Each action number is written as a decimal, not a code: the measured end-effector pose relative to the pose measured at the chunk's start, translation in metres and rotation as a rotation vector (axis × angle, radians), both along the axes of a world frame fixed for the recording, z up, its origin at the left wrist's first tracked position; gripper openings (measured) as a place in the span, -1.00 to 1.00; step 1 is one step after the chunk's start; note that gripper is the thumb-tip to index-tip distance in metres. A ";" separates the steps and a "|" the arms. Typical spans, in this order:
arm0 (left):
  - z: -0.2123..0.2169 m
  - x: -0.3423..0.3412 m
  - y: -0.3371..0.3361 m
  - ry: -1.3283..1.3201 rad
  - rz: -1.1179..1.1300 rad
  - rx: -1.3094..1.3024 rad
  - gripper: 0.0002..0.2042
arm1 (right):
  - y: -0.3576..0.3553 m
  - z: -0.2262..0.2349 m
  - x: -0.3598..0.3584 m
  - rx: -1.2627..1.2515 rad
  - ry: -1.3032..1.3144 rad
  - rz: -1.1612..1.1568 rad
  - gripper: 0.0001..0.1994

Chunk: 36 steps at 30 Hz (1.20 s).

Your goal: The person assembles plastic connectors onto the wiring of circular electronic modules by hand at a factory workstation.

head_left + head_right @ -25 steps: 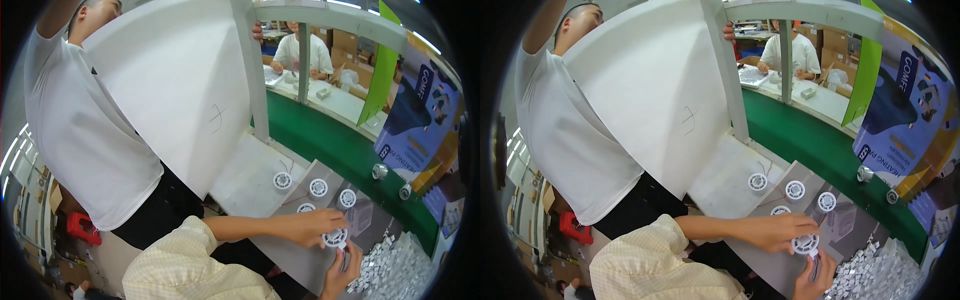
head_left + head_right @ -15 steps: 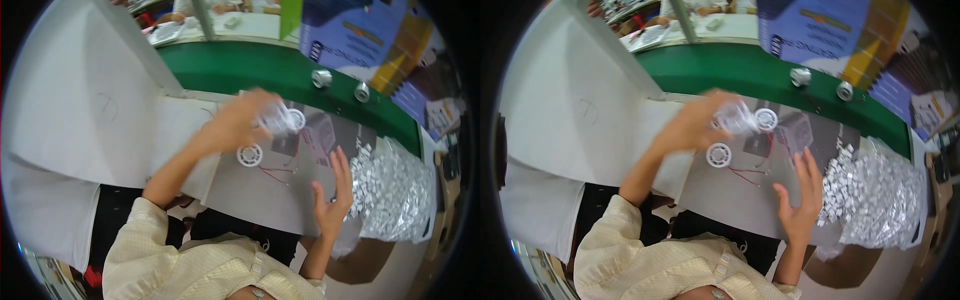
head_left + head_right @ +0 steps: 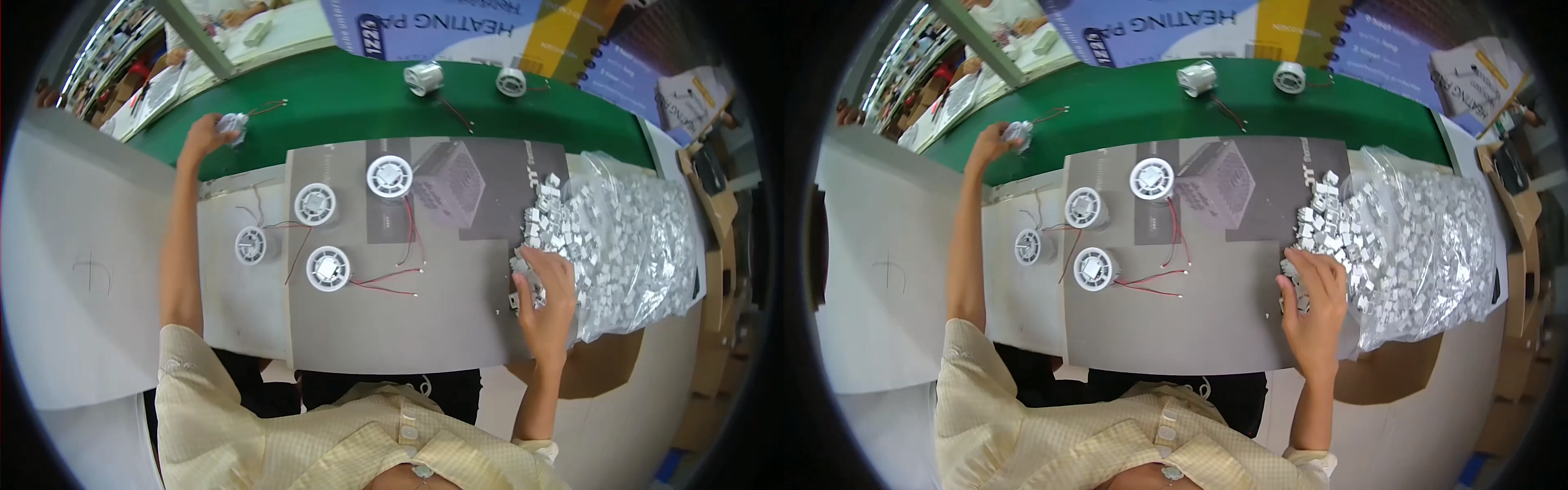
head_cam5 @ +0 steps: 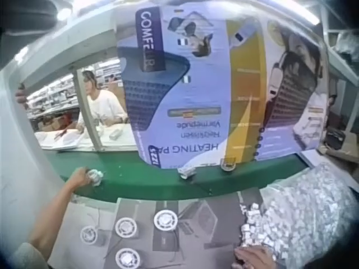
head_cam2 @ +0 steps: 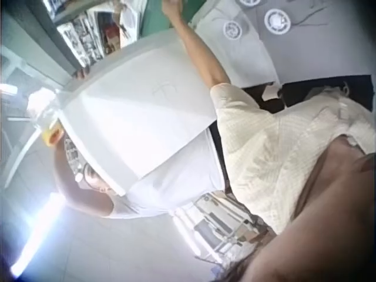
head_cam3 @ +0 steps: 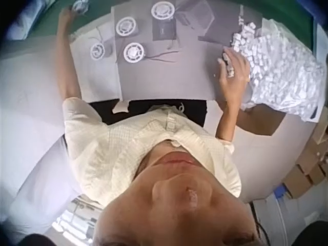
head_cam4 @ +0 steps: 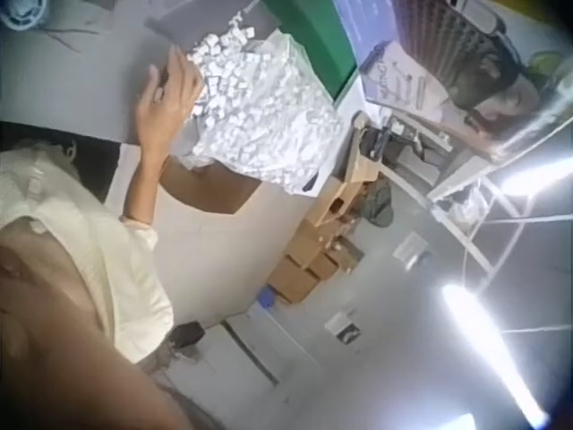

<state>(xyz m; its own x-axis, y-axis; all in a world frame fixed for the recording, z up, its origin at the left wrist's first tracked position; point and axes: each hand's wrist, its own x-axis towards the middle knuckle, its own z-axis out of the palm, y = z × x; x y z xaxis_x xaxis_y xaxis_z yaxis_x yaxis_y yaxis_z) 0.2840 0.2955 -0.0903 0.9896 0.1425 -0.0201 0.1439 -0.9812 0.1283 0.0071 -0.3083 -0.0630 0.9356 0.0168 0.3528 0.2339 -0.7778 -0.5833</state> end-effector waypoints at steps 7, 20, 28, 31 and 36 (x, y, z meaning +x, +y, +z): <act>0.054 0.033 -0.215 -0.353 -0.795 0.105 -0.37 | -0.002 -0.015 0.030 -0.324 0.038 -0.102 -0.61; 0.009 0.102 -0.330 0.013 -0.799 -0.174 -0.43 | 0.005 -0.033 0.045 -0.370 0.035 -0.076 -0.63; 0.124 -0.043 -0.331 0.017 -0.537 -0.456 -0.44 | 0.008 -0.036 0.052 -0.350 0.056 -0.035 -0.67; 0.131 -0.120 -0.333 0.208 -0.690 -0.417 -0.40 | 0.011 -0.032 0.050 -0.312 0.009 -0.002 -0.68; 0.083 -0.250 -0.343 0.377 -0.640 -0.685 -0.36 | 0.018 -0.008 0.029 0.144 -0.002 -0.047 -0.70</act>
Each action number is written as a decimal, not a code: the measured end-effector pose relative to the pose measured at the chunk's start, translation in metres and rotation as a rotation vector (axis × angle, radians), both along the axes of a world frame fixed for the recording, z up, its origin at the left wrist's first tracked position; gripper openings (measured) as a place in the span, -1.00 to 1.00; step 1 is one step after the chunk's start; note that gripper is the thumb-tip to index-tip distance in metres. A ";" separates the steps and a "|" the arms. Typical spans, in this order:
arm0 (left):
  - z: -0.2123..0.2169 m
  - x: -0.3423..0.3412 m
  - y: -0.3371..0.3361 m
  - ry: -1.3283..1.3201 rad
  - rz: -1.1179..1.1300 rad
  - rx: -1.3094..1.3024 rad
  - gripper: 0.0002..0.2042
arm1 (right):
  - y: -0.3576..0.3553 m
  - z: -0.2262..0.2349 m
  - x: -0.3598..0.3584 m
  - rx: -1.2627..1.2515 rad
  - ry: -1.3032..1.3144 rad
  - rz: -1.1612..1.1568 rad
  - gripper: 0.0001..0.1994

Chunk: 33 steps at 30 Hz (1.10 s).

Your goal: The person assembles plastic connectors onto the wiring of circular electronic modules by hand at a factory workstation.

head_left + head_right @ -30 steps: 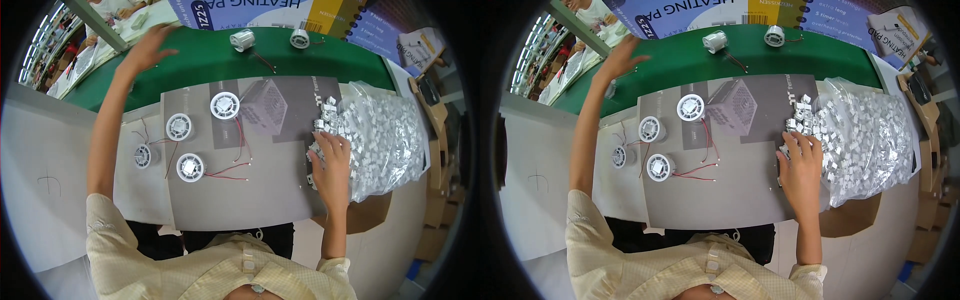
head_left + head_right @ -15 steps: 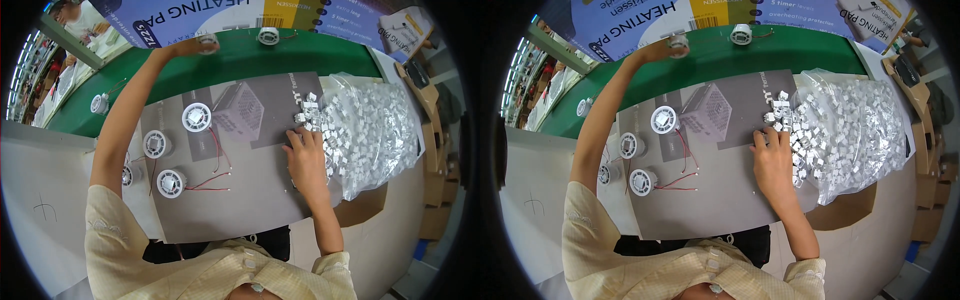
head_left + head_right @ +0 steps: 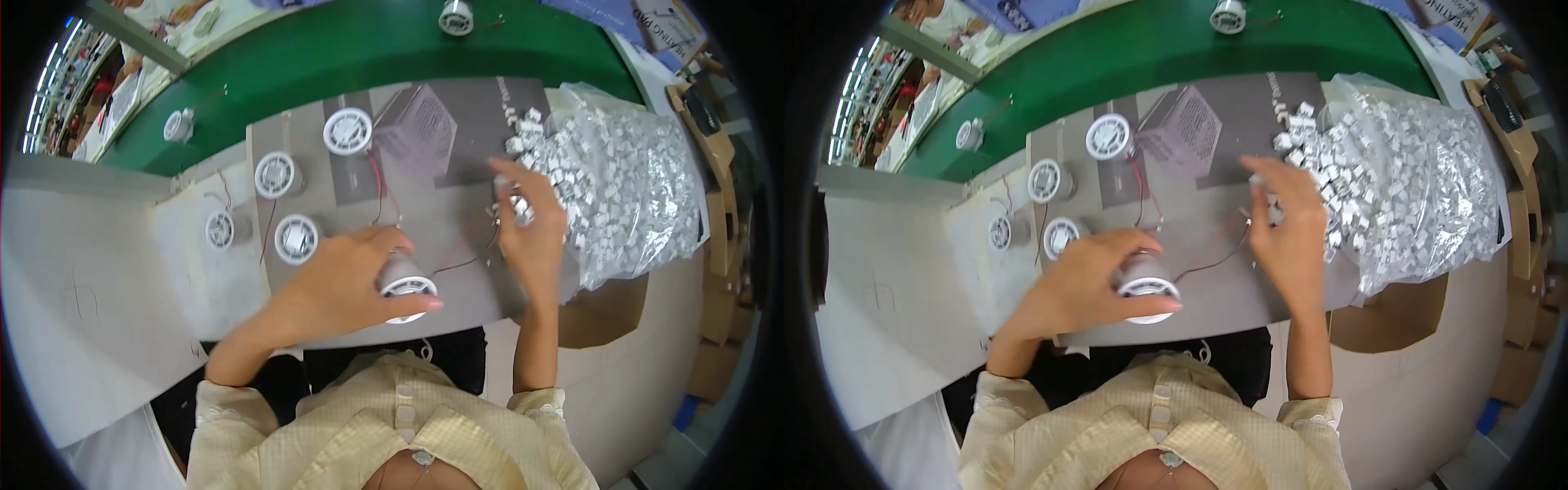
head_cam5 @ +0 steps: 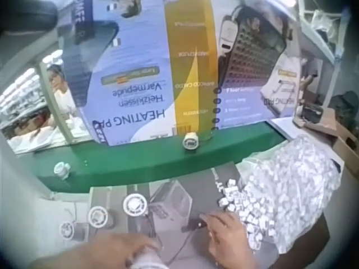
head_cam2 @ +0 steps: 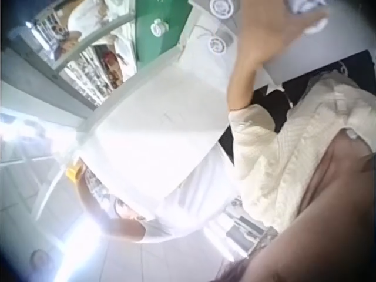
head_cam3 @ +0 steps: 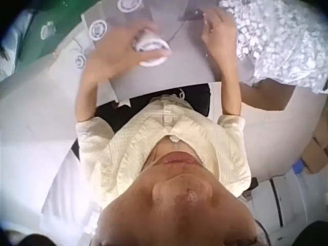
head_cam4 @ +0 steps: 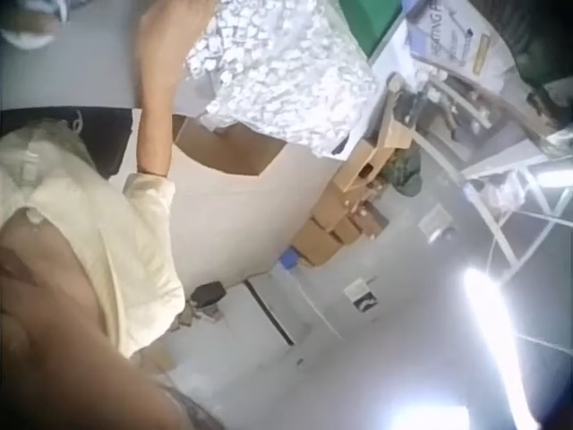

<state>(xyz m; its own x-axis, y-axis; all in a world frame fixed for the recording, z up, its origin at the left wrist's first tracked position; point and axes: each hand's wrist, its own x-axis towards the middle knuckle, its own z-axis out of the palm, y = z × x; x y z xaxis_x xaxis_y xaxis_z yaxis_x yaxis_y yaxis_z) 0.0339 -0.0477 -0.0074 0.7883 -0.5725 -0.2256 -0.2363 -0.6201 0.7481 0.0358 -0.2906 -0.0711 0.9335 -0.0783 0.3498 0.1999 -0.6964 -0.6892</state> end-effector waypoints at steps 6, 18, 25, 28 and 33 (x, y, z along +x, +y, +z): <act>-0.056 -0.037 -0.011 -0.089 0.063 0.117 -0.33 | -0.023 0.008 -0.038 0.379 0.072 -0.110 -0.76; -0.063 -0.054 0.012 -0.465 0.249 0.039 -0.50 | 0.039 0.004 -0.098 0.138 0.118 0.265 -0.73; -0.069 -0.043 0.016 -0.052 0.319 -0.227 -0.48 | 0.058 -0.004 -0.098 0.200 0.137 0.250 -0.73; -0.081 -0.045 0.016 0.174 0.408 -0.452 -0.56 | 0.055 -0.010 -0.095 0.222 0.146 0.239 -0.74; -0.087 -0.047 0.013 0.377 0.428 -0.606 -0.64 | 0.053 -0.018 -0.091 0.213 0.151 0.242 -0.74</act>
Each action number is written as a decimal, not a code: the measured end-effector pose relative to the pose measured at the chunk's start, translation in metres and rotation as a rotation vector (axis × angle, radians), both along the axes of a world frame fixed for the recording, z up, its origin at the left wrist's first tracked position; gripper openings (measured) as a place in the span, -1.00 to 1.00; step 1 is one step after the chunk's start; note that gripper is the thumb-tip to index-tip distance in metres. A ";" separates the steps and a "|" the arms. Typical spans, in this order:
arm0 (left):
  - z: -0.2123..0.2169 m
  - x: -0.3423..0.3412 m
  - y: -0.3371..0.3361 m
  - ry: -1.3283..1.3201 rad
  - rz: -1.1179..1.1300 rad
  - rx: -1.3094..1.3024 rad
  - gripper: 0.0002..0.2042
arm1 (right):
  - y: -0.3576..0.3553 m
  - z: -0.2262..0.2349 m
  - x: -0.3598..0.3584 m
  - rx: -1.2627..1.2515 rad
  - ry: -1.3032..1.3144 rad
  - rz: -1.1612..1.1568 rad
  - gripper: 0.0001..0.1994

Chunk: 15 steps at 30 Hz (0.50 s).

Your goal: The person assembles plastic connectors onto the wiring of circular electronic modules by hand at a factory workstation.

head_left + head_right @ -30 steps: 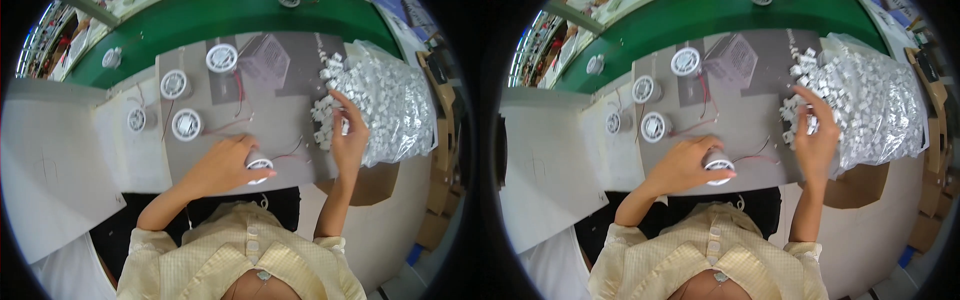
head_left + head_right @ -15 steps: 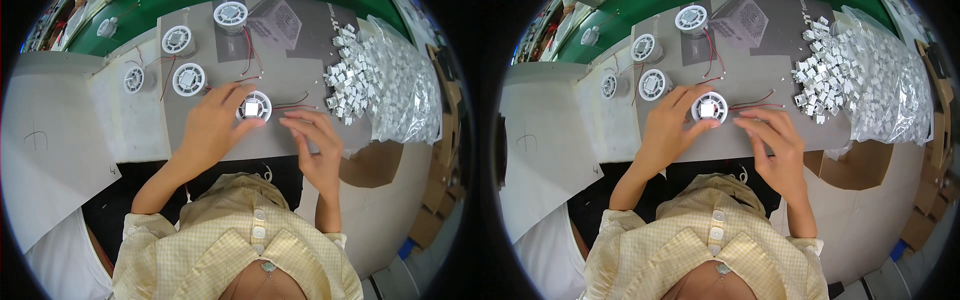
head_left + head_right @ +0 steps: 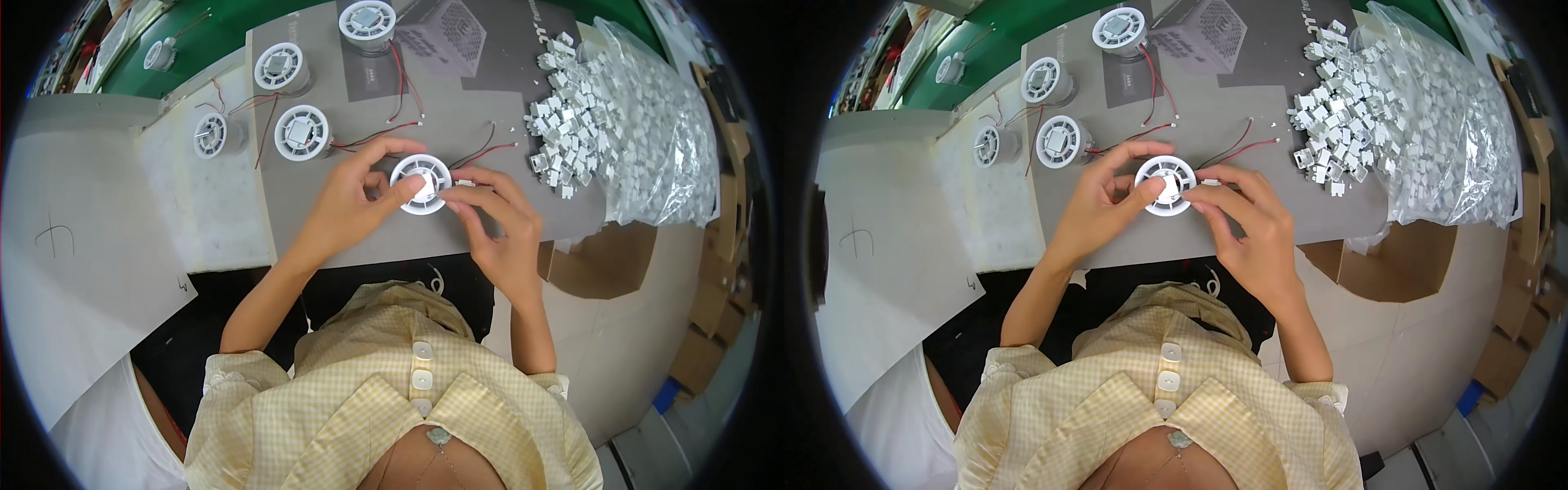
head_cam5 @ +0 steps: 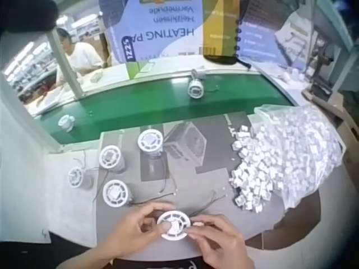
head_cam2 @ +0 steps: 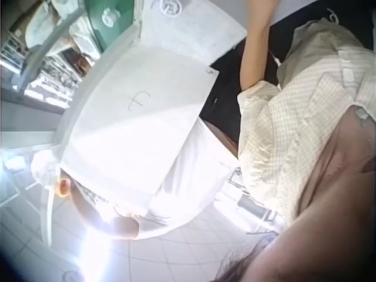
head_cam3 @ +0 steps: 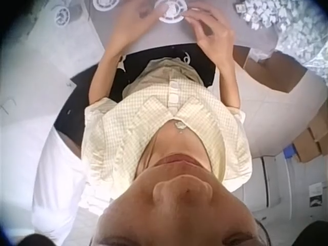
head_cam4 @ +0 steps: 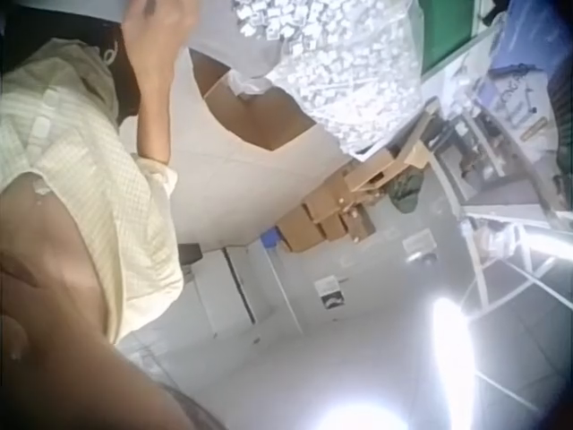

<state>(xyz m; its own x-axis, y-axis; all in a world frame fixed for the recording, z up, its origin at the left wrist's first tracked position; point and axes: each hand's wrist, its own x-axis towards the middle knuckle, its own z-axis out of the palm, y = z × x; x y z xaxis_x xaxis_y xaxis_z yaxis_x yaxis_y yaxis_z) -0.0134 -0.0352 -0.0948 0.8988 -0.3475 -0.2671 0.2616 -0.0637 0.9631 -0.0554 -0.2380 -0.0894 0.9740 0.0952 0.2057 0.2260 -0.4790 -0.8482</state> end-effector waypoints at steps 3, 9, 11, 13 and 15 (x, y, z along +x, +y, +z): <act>0.001 -0.002 -0.002 -0.052 -0.005 0.086 -0.65 | 0.002 -0.002 0.001 0.012 -0.038 -0.020 -0.73; 0.032 -0.006 -0.012 -0.519 -0.045 0.618 -0.55 | -0.029 -0.007 -0.004 0.118 0.110 -0.164 -0.70; 0.051 -0.012 -0.028 -0.939 -0.081 0.791 -0.54 | -0.040 -0.006 -0.003 0.381 0.212 -0.232 -0.68; 0.038 -0.010 -0.054 -1.023 -0.109 0.893 -0.49 | -0.050 -0.006 -0.001 0.666 0.263 -0.238 -0.64; 0.021 -0.004 -0.067 -1.021 -0.177 1.030 -0.49 | -0.056 -0.001 0.002 0.804 0.220 -0.252 -0.64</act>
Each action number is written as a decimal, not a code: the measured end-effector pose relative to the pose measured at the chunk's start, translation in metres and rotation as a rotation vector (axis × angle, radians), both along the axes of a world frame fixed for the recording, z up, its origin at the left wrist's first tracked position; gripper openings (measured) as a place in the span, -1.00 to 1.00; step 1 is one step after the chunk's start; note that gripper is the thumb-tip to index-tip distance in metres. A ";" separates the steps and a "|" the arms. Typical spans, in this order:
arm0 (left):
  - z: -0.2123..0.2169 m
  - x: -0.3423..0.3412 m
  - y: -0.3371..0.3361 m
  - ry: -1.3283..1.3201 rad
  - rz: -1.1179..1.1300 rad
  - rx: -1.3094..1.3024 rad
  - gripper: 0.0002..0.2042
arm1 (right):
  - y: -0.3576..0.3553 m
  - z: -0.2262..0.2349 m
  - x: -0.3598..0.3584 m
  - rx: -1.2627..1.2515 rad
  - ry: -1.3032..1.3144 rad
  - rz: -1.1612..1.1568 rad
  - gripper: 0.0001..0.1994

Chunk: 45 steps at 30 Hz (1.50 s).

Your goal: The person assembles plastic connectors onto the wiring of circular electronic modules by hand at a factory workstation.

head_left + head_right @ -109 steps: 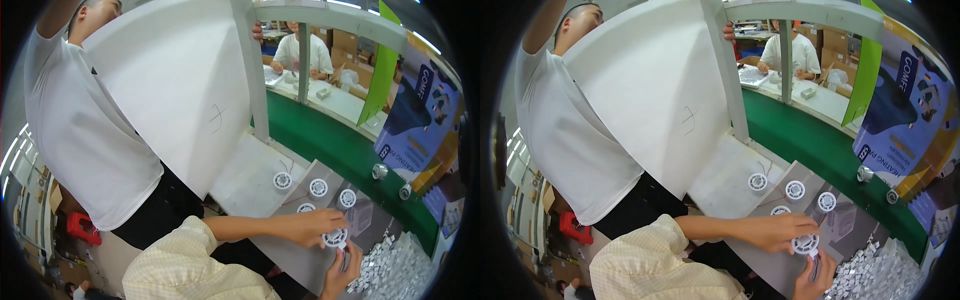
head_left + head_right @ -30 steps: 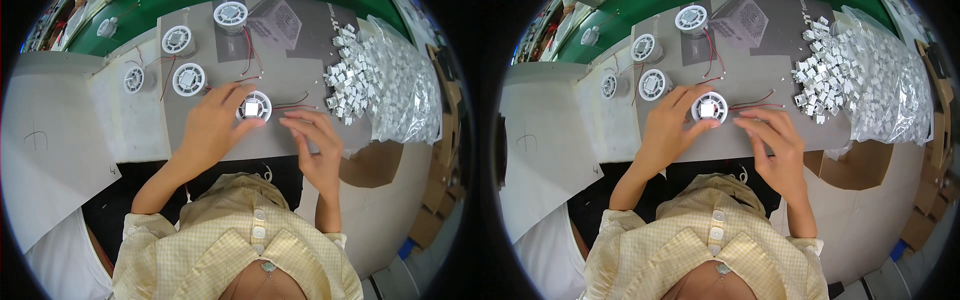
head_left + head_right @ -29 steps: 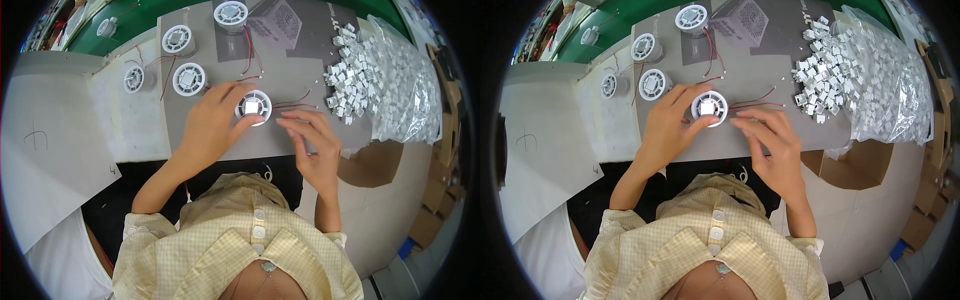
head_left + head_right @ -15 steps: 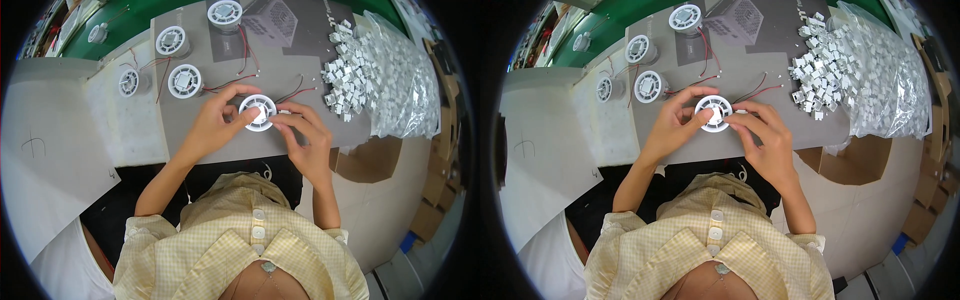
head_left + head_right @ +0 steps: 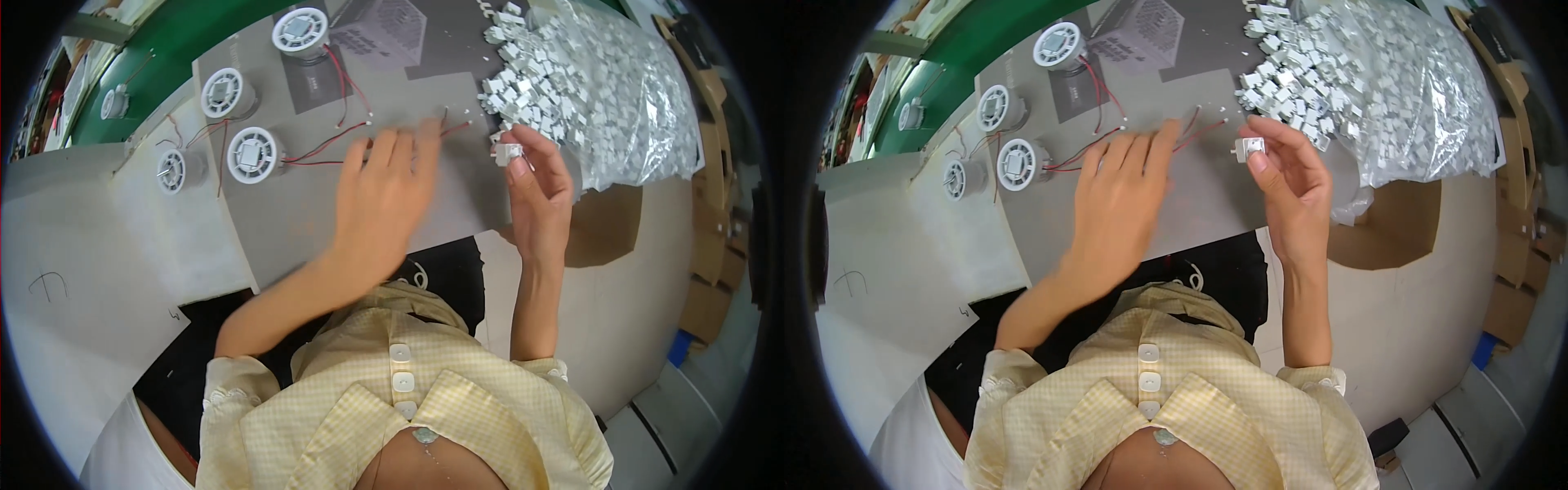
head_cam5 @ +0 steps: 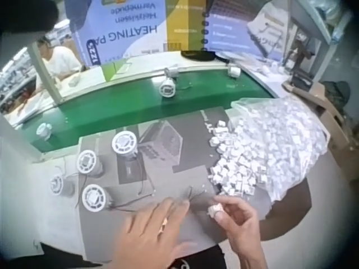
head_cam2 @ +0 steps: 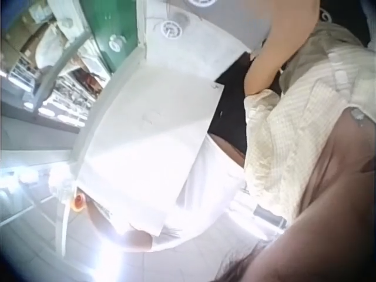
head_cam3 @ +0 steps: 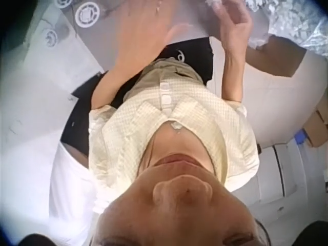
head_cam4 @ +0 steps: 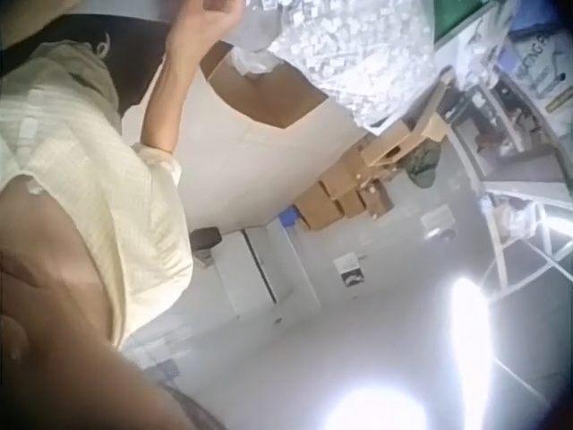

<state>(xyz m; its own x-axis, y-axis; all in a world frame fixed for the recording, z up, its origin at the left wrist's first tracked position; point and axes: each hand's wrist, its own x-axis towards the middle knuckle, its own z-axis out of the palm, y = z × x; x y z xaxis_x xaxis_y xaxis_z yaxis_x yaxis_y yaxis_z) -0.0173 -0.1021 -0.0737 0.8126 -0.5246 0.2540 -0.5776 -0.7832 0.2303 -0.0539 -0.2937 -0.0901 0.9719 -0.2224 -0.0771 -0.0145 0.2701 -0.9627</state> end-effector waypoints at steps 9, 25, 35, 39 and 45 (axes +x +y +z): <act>-0.011 0.021 0.018 0.056 -0.129 0.098 -0.54 | -0.004 -0.006 0.000 -0.124 -0.097 -0.013 -0.62; 0.000 0.039 0.007 0.590 -0.115 -0.734 -0.87 | 0.007 -0.021 0.003 -0.290 -0.092 -0.034 -0.65; -0.001 0.039 0.011 0.711 -0.116 -0.823 -0.86 | 0.002 -0.006 0.006 -0.119 -0.083 0.054 -0.62; 0.001 0.037 0.008 0.583 -0.090 -0.793 -0.86 | 0.005 -0.005 0.006 -0.222 -0.086 0.018 -0.61; -0.004 0.034 0.005 0.517 -0.145 -0.837 -0.88 | 0.003 -0.007 0.006 -0.479 -0.163 0.070 -0.64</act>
